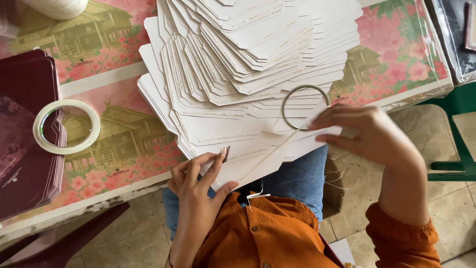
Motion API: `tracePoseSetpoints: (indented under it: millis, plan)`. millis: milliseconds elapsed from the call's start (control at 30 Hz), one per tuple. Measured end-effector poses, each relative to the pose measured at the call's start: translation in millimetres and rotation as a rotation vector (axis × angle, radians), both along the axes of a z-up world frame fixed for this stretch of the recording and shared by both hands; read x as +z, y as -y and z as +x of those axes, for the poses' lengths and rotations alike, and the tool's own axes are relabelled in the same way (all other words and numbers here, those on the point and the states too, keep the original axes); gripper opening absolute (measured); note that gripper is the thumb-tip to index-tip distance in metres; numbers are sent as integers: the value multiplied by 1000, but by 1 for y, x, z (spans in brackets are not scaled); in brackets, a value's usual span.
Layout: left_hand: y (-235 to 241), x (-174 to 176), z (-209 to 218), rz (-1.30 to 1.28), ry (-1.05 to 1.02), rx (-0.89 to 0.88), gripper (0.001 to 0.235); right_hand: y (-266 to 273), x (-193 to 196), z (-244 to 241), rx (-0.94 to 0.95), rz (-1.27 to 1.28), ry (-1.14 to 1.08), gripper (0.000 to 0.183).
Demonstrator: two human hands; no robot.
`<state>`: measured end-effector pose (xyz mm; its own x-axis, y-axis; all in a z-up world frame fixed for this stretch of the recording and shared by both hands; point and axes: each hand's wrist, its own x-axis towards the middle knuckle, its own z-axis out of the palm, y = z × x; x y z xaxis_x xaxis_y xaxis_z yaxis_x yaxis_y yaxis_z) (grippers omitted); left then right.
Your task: The person repeatedly applies a white circular ring to the edge of stacked white paper pieces, pressing it down with their fingers. They handle the rings and paper by hand, working through a large stack on a floral-patterned table.
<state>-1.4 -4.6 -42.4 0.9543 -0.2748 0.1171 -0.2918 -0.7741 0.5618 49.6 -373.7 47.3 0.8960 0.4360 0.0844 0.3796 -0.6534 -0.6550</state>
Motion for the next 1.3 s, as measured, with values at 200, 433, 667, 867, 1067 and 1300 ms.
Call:
tracePoseSetpoints:
  millis: [200, 433, 667, 867, 1067, 1300]
  plan:
    - [0, -2, 0, -10, -6, -5, 68, 10, -25, -6, -408, -197, 347, 2]
    - [0, 5, 2, -53, -8, -18, 67, -81, -27, -25, 9, -294, 225, 36]
    - [2, 9, 2, -42, -10, -16, 68, -67, -33, -31, -123, -267, 168, 33]
    - [8, 11, -4, -73, 10, 23, 65, -72, -50, -50, -326, -32, 75, 24]
    - [11, 16, -7, -86, -66, 80, 67, -75, -61, -60, -410, -88, 68, 28]
    - [33, 18, -1, 190, -35, 86, 83, -82, -63, -60, -465, -312, 78, 26]
